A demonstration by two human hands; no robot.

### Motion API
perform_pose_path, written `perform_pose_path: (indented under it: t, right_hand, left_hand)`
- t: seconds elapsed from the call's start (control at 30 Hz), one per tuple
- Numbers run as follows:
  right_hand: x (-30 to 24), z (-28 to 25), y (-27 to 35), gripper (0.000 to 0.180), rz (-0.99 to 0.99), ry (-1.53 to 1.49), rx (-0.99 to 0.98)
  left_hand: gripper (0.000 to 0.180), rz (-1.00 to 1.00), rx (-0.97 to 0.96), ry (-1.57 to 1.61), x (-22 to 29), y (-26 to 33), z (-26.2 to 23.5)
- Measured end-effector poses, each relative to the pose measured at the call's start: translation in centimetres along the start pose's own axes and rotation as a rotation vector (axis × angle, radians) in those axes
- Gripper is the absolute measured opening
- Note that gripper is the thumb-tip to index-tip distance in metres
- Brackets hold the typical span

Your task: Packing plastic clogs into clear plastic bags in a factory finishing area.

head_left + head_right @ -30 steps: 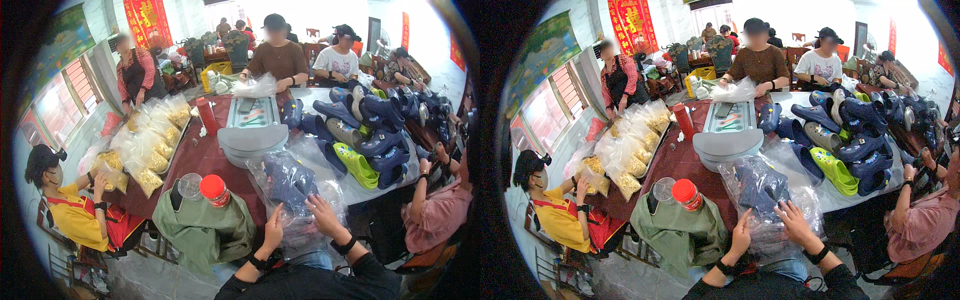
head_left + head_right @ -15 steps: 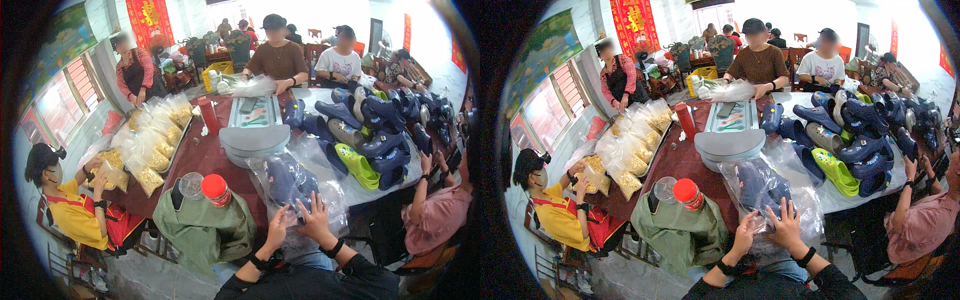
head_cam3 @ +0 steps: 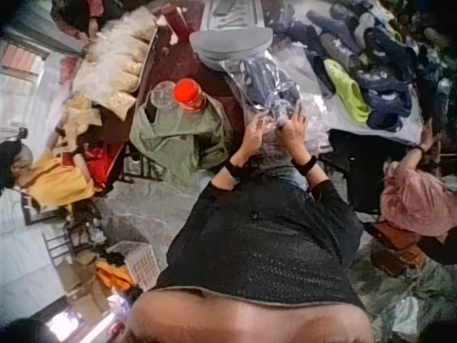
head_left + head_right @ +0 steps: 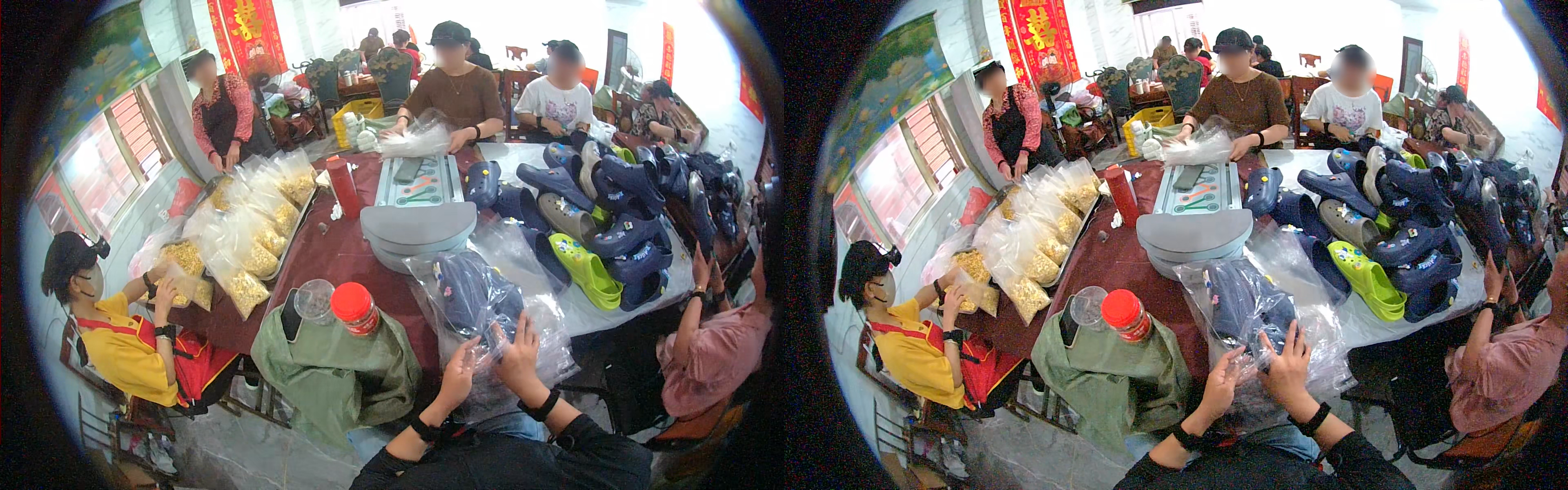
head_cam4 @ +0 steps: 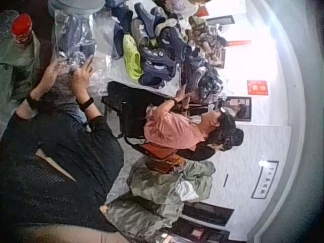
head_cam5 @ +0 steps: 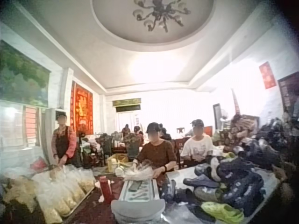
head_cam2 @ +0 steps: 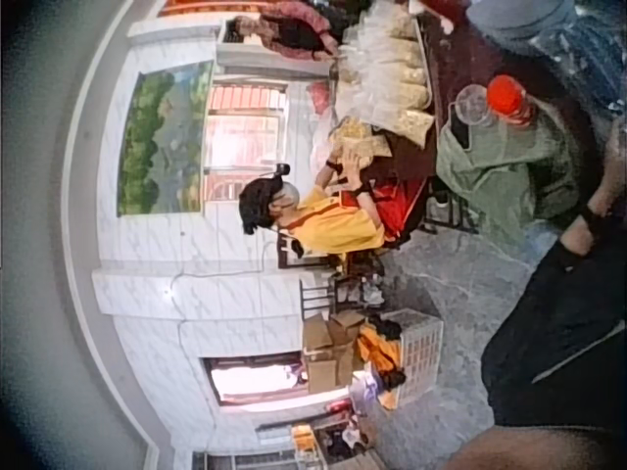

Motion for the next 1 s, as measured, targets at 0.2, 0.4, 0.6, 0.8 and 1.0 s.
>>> perform_pose_path:
  t: [0.2, 0.4, 0.6, 0.8, 1.0]
  right_hand:
    - [0.4, 0.4, -0.1, 0.081, 0.070, 0.026, -0.053]
    - [0.7, 0.7, 0.0, 0.082, 0.060, 0.005, -0.053]
    - [0.3, 0.1, 0.1, 0.080, 0.103, 0.066, -0.038]
    - [0.6, 0.3, 0.0, 0.073, 0.063, 0.055, -0.048]
    - [0.5, 0.8, 0.2, 0.067, 0.049, 0.074, -0.015]
  left_hand:
    - [0.035, 0.004, -0.003, 0.012, 0.4, 0.0, 0.6]
    - [0.035, 0.008, 0.012, 0.054, 0.4, 0.1, 0.5]
    - [0.036, 0.032, -0.008, 0.004, -0.5, 0.2, 0.1]
    - [0.036, 0.063, 0.003, -0.001, -1.0, 0.2, 0.0]
    - [0.034, 0.062, 0.002, -0.035, -1.2, 0.3, -0.3]
Point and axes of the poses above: each hand's wrist, its own y-axis away from the middle knuckle, its own z-axis out of the palm, x = y × z, the point moved 2 cm from there along -y, towards the middle knuckle, and after that the axes turned 14 degrees about z, right-handed, at the moved point
